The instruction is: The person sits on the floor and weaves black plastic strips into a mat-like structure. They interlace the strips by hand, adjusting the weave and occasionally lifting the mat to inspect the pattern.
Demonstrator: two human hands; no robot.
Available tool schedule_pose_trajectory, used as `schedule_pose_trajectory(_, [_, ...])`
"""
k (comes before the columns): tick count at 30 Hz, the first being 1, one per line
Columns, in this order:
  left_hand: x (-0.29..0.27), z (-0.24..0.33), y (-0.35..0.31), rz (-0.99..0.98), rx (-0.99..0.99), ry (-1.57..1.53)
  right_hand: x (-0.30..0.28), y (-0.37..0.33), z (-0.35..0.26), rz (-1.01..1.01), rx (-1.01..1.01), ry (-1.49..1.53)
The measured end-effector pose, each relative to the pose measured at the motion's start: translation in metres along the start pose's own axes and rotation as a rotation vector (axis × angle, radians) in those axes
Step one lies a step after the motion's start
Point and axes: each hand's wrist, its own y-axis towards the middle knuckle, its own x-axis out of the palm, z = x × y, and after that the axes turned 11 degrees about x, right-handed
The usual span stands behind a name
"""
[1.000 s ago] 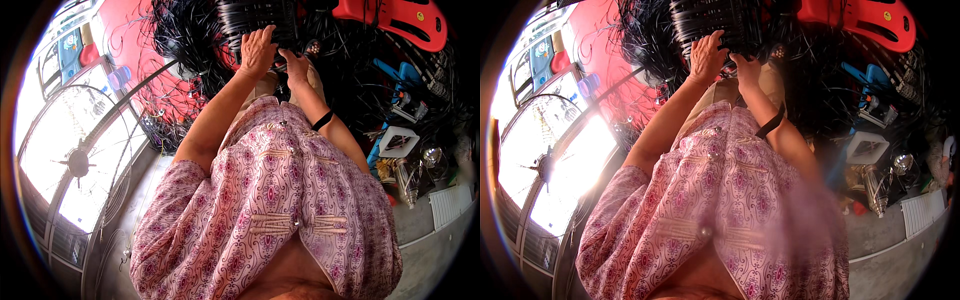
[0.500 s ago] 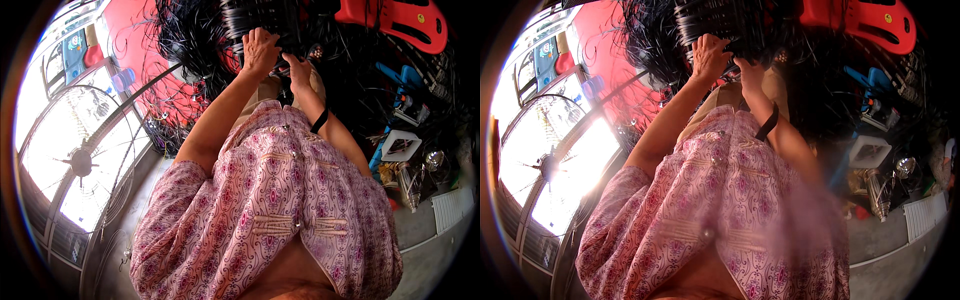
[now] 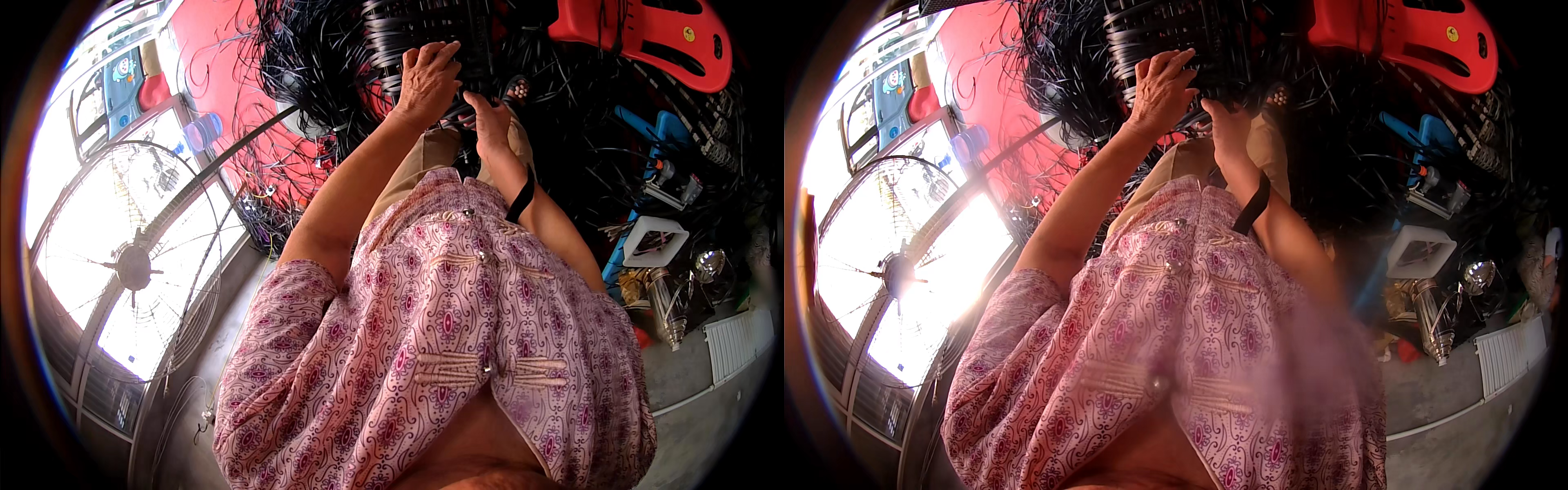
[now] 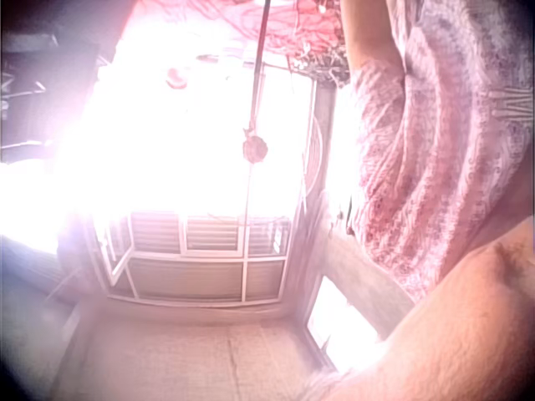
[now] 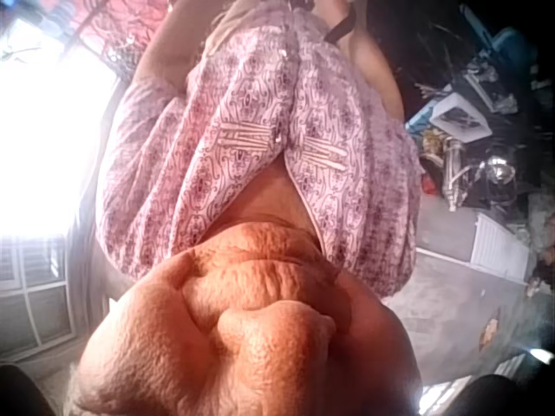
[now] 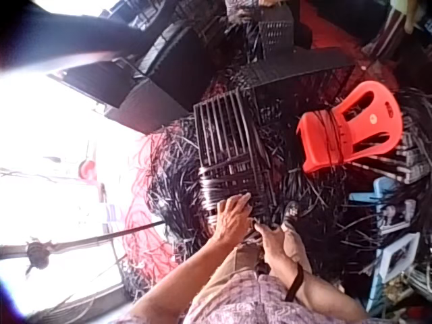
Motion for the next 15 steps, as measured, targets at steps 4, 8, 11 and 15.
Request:
schedule_pose_trajectory(4, [-0.0012, 0.0009, -0.0006, -0.006, -0.008, -0.003, -0.0005, -0.0018, -0.0007, 0.012, 0.011, -0.008])
schedule_pose_trajectory(8, [-0.0016, 0.0013, 0.0008, 0.000, -0.005, -0.011, -0.0008, -0.0007, -0.0008, 0.013, -0.002, -0.008])
schedule_pose_trajectory(11, [-0.0004, 0.0021, 0.0010, -0.007, -0.003, -0.006, -0.0014, 0.0011, 0.0003, 0.028, -0.003, -0.016])
schedule_pose_trajectory(15, [0.0024, 0.0028, -0.0005, 0.013, -0.003, -0.013, -0.0031, 0.0033, 0.0027, 0.022, -0.008, -0.001])
